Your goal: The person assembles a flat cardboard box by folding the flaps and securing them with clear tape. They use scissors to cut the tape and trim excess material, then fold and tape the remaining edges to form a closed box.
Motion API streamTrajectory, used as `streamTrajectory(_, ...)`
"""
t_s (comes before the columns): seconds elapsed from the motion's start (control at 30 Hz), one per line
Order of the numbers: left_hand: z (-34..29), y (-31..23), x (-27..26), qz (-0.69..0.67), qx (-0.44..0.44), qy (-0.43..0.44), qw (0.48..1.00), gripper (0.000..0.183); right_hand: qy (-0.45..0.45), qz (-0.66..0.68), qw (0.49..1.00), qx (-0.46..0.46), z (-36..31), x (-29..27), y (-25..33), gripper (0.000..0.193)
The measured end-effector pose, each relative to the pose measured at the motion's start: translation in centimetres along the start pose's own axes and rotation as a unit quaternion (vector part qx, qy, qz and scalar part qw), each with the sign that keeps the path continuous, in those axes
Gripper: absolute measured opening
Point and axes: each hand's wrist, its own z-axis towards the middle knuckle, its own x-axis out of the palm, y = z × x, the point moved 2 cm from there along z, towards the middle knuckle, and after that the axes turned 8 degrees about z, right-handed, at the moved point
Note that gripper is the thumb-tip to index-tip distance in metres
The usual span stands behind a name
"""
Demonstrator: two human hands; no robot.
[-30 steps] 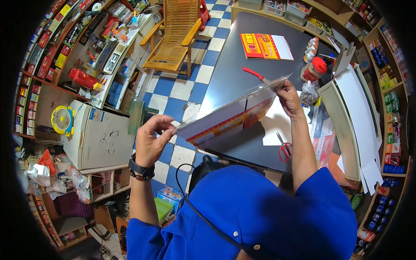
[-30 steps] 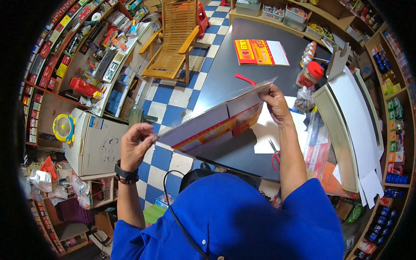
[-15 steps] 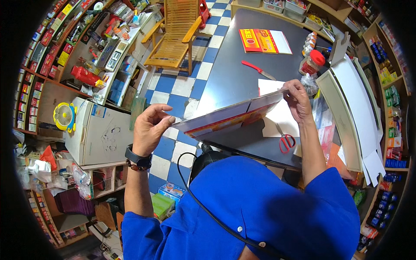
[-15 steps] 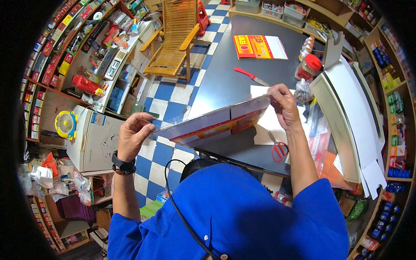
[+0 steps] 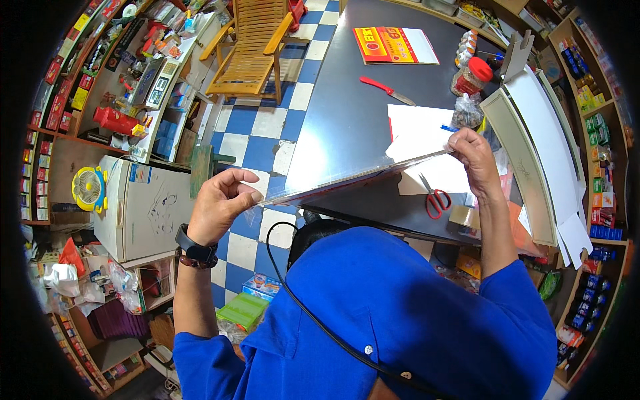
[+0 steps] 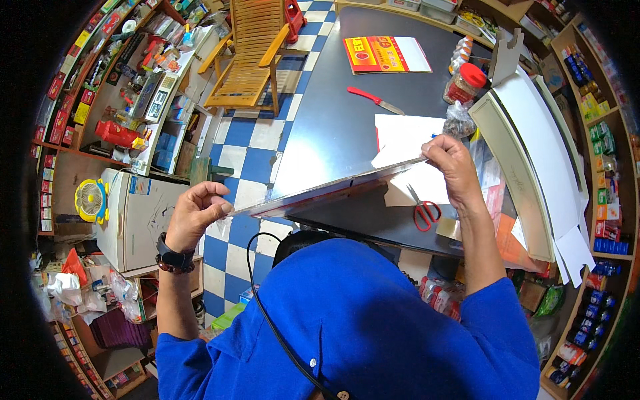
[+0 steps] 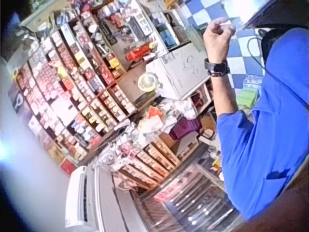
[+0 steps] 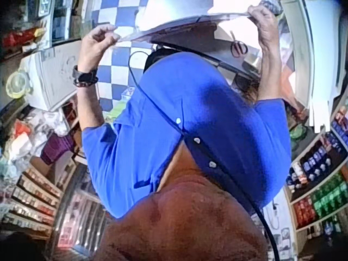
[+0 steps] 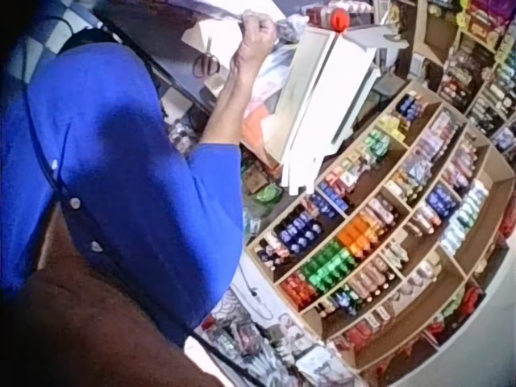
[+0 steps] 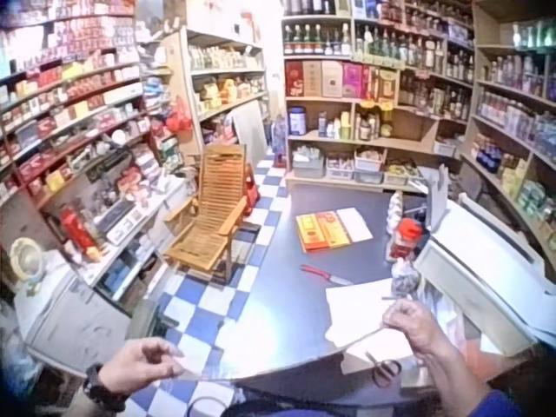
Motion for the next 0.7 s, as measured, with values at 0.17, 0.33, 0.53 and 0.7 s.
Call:
streamTrajectory(0.17,-0.2,0.3,-1.2,0.083,0.103,-0.107,0.985,0.043,-0.014,-0.029,0.999,-0.037,-0.2,0.0,-0.7,0.014)
streamTrajectory(0.33,-1.3,-0.1,-2.2,0.002,0.080,-0.111,0.991,0.056,-0.007,0.026,0.999,-0.019,-0.1,0.3,-0.9,0.016)
streamTrajectory(0.53,-1.0,1.5,-0.8,0.117,0.041,-0.115,0.986,0.059,-0.005,0.022,0.999,-0.026,0.3,0.6,-0.9,0.016)
streamTrajectory(0.7,-2.1,-1.2,0.6,0.364,0.179,-0.248,0.880,0.063,-0.009,0.040,0.998,-0.037,0.7,0.4,-1.4,0.016)
